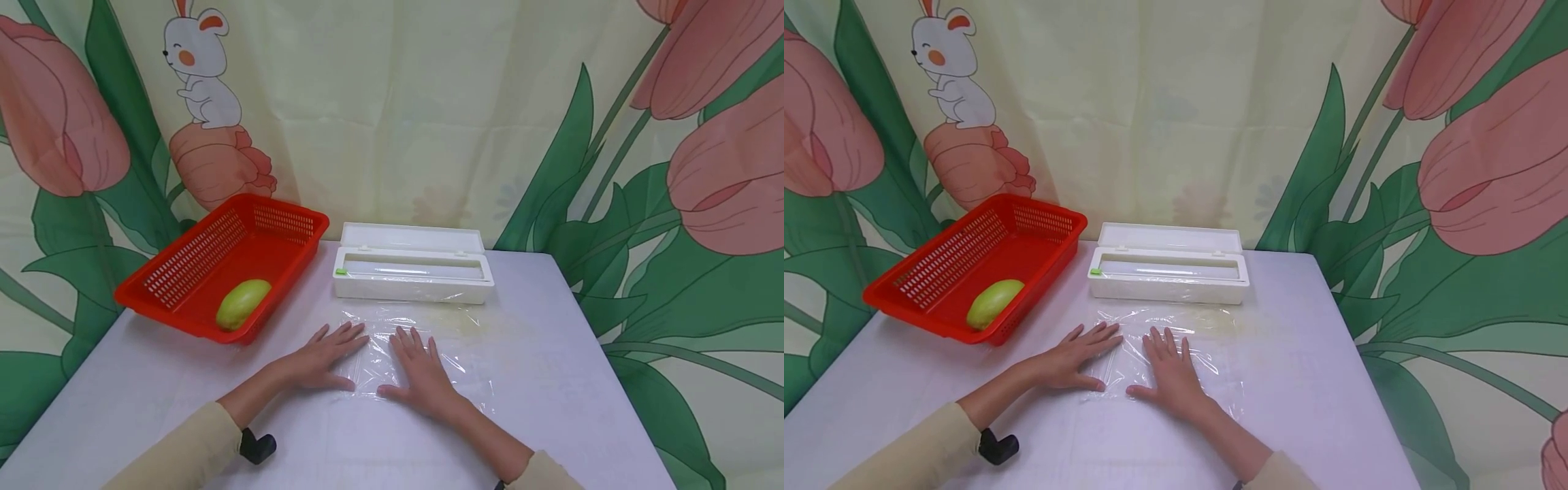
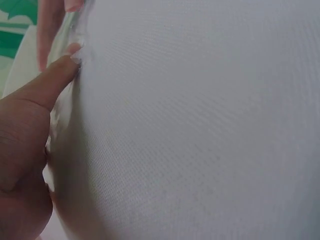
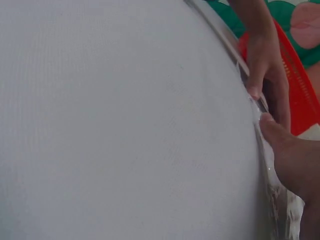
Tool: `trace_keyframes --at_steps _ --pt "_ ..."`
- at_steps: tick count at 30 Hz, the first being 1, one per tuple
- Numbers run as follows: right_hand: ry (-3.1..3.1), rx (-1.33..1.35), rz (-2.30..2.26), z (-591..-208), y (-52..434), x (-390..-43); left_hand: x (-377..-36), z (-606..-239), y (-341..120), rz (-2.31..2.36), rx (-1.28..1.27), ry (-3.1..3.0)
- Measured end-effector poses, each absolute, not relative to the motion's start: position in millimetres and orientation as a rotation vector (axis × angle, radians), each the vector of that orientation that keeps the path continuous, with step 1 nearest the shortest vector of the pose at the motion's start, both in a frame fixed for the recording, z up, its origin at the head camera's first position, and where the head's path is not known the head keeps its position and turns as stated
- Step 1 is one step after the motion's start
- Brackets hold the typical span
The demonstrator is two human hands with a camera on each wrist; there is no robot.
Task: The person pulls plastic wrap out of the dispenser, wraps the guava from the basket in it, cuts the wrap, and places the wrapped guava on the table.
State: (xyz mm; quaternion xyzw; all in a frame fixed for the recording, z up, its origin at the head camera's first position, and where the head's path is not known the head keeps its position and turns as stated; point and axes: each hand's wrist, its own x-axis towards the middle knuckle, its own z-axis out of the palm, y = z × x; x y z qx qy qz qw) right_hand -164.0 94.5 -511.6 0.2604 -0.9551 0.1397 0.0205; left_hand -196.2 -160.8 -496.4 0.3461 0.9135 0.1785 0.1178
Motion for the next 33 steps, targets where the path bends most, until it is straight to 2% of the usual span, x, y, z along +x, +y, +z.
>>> trace_keyframes --at_steps 20,27,33 --pt "-3.037 0.887 0.396 -504 107 -155 -208 -495 -167 0.404 0.933 2.695" --pt "-2.993 0.966 0.491 -507 110 -151 -206 -494 -173 0.579 0.924 2.649" --pt "-2.955 1.018 0.535 -507 111 -150 -201 -493 -167 0.822 1.085 2.603"
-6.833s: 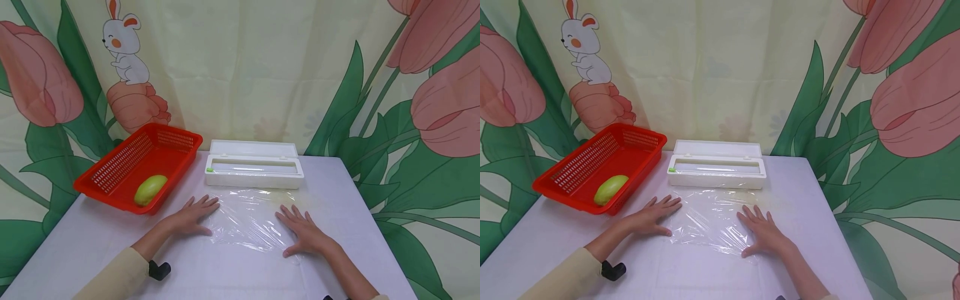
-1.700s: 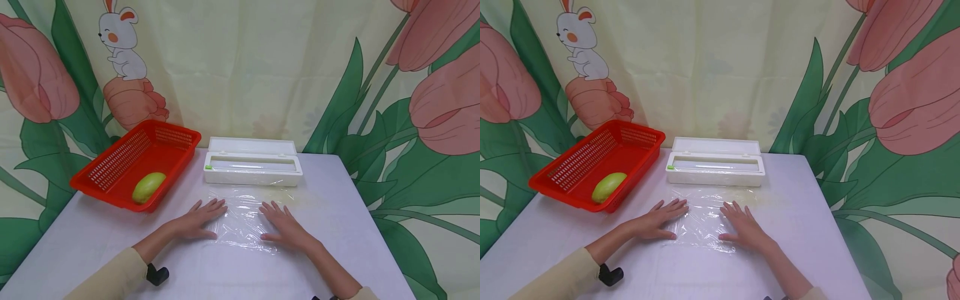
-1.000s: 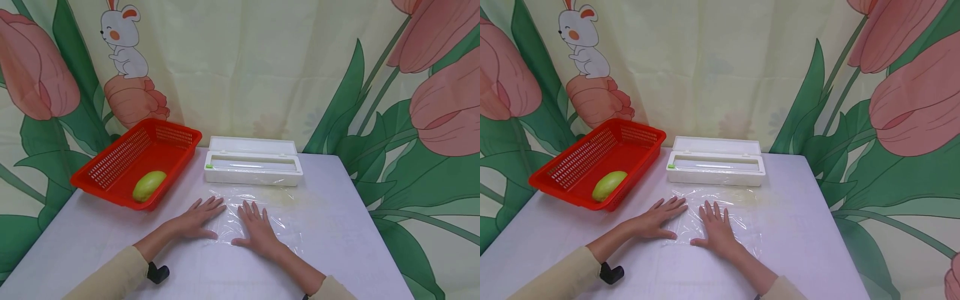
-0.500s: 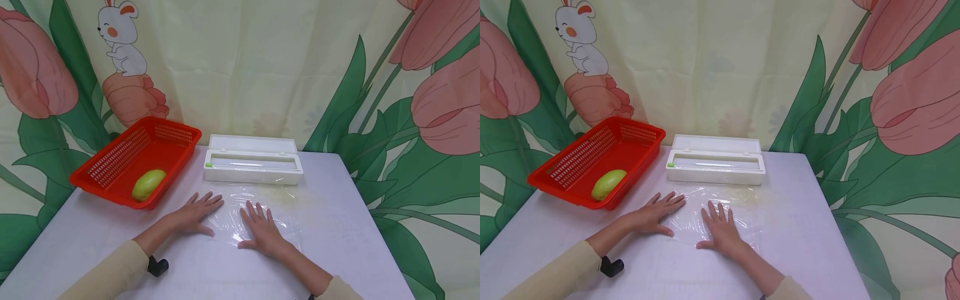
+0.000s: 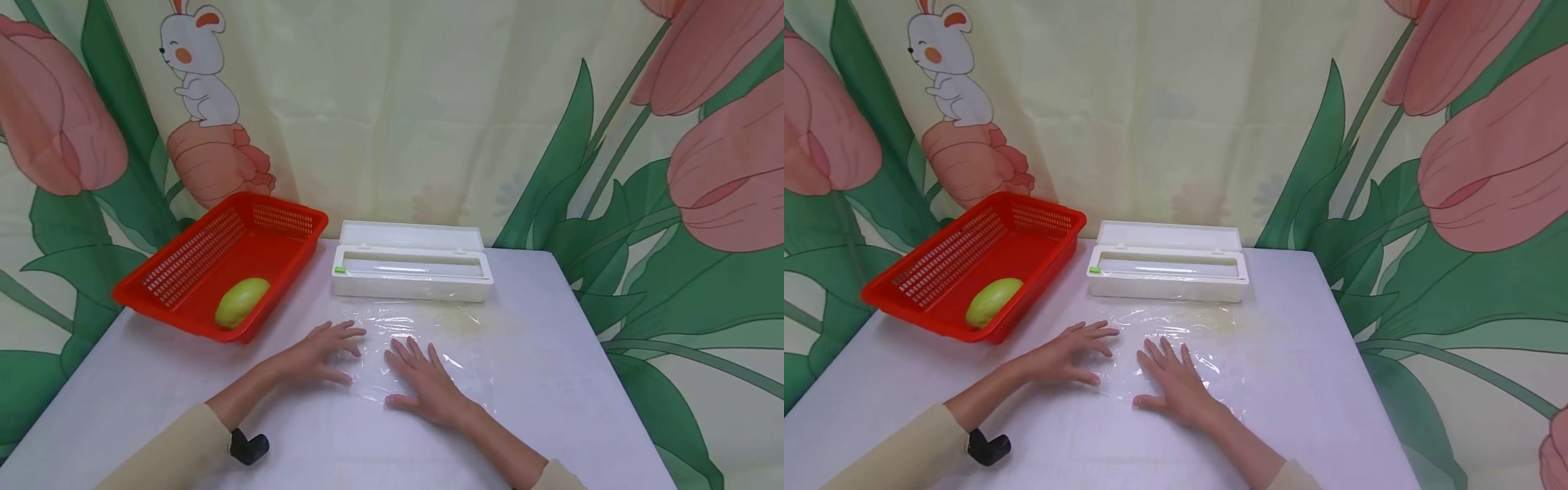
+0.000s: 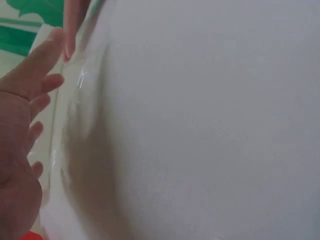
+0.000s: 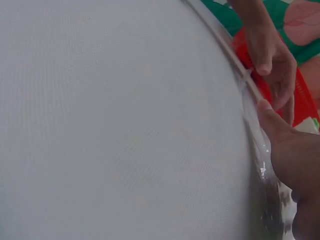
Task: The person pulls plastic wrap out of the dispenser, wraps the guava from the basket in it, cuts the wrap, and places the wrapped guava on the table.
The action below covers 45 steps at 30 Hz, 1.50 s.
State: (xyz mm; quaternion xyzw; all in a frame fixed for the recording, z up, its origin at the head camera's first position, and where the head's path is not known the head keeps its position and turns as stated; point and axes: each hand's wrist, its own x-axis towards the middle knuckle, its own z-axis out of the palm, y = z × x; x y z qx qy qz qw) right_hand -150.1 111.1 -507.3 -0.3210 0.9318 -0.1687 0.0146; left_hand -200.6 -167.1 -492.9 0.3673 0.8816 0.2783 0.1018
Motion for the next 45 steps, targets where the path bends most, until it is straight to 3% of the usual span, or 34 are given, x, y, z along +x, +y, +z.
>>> trace_keyframes --at_steps 11,28,37,45 --pt "2.850 -1.030 -0.625 -503 101 -160 -183 -492 -163 0.851 1.111 2.511" --pt "2.855 -1.071 -0.356 -503 100 -171 -179 -486 -167 0.989 1.095 2.283" --pt "2.865 -1.101 -0.273 -504 99 -176 -173 -483 -167 0.801 1.339 2.308" --pt "2.854 -1.086 -0.296 -506 98 -176 -168 -469 -172 0.687 1.139 2.280"
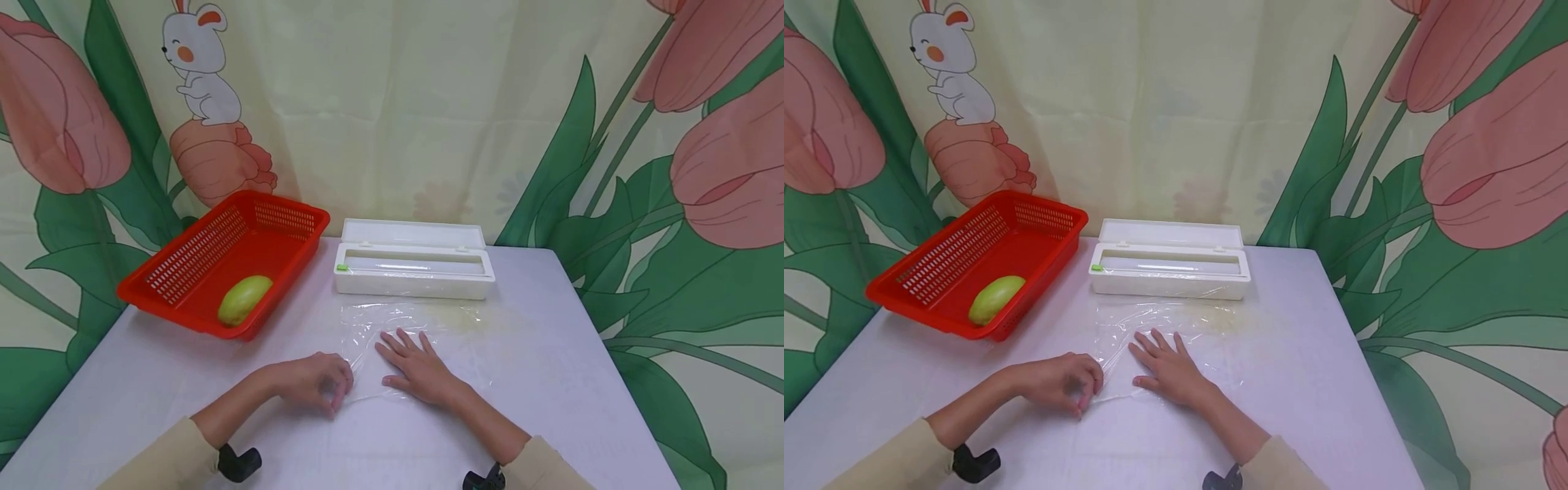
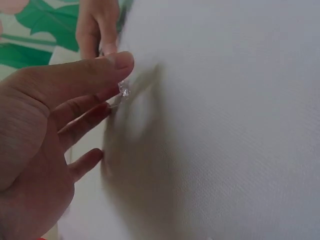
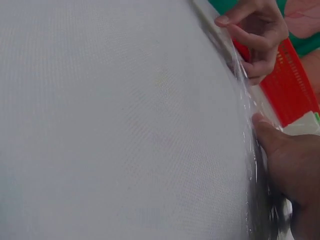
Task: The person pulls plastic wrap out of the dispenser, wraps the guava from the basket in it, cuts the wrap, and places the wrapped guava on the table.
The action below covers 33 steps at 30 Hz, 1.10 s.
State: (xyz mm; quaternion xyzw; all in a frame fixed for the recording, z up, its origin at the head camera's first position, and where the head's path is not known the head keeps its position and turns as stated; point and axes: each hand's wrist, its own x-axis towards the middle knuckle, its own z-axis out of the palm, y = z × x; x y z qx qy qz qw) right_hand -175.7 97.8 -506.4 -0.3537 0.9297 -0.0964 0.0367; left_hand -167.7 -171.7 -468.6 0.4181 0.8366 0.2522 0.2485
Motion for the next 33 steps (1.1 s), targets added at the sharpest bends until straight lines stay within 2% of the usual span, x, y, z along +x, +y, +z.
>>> trace_keyframes --at_steps 10,20,33 --pt "2.831 -1.107 -0.475 -505 100 -173 -183 -476 -169 0.952 1.014 2.388" --pt "2.870 -1.175 -0.533 -504 115 -165 -175 -493 -162 0.418 1.023 2.633" --pt "2.965 -0.880 -0.340 -509 187 -147 -167 -489 -163 0.296 1.001 2.665"
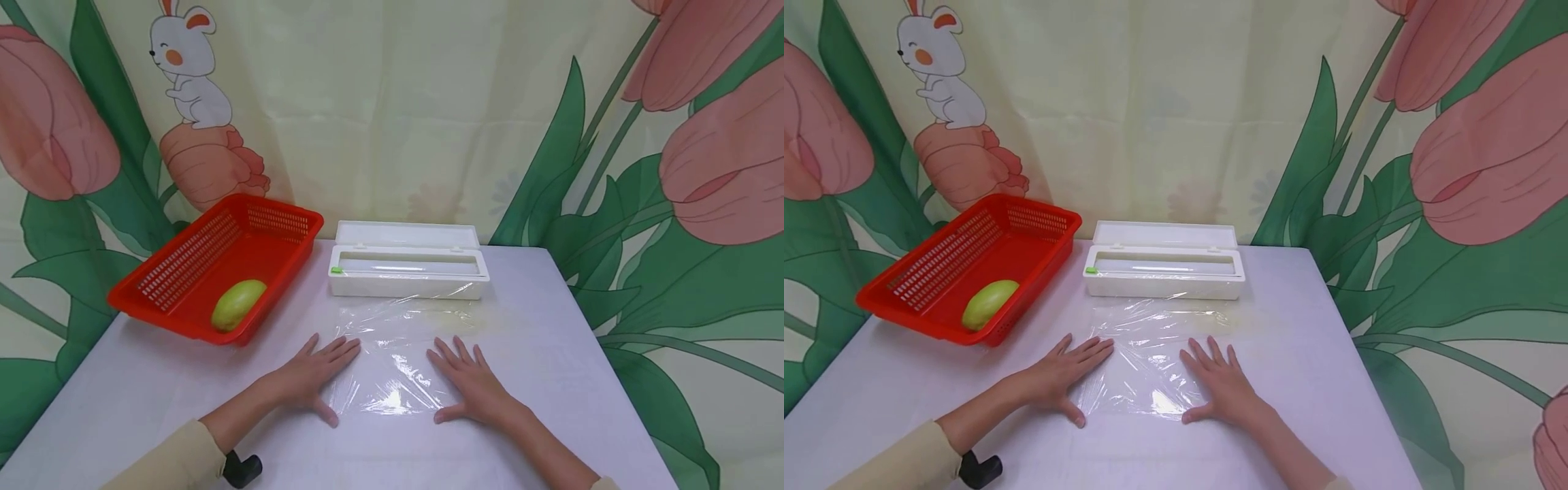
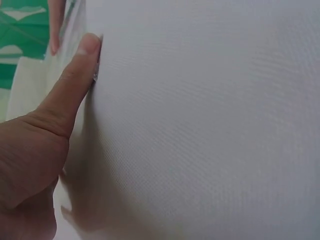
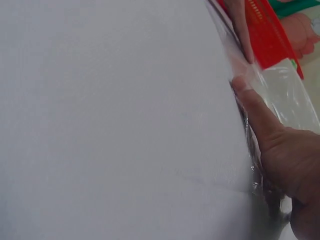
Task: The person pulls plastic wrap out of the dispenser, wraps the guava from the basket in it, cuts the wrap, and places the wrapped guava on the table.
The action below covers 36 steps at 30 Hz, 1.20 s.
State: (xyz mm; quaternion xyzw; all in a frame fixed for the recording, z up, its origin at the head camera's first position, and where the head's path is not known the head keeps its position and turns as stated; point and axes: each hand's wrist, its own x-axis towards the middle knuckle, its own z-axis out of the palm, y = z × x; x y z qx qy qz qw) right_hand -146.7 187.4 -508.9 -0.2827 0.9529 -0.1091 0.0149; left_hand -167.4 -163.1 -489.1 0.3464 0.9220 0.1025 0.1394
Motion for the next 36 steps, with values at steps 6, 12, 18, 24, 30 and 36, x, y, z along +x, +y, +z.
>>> trace_keyframes --at_steps 6,12,18,24,30,36 --pt "2.966 -0.858 -0.312 -509 200 -143 -170 -491 -166 0.229 1.019 2.666" --pt "2.997 -0.840 -0.358 -508 207 -140 -172 -492 -167 0.295 1.034 2.632" --pt "3.003 -0.757 -0.530 -506 210 -143 -177 -491 -169 0.501 1.031 2.661" --pt "3.184 -0.784 -0.756 -498 206 -163 -199 -485 -160 0.712 0.872 2.793" --pt "3.221 -0.870 -0.898 -494 194 -187 -224 -488 -145 0.733 0.736 2.838" --pt "3.203 -0.822 -0.833 -496 182 -211 -242 -493 -135 0.729 0.788 2.863"
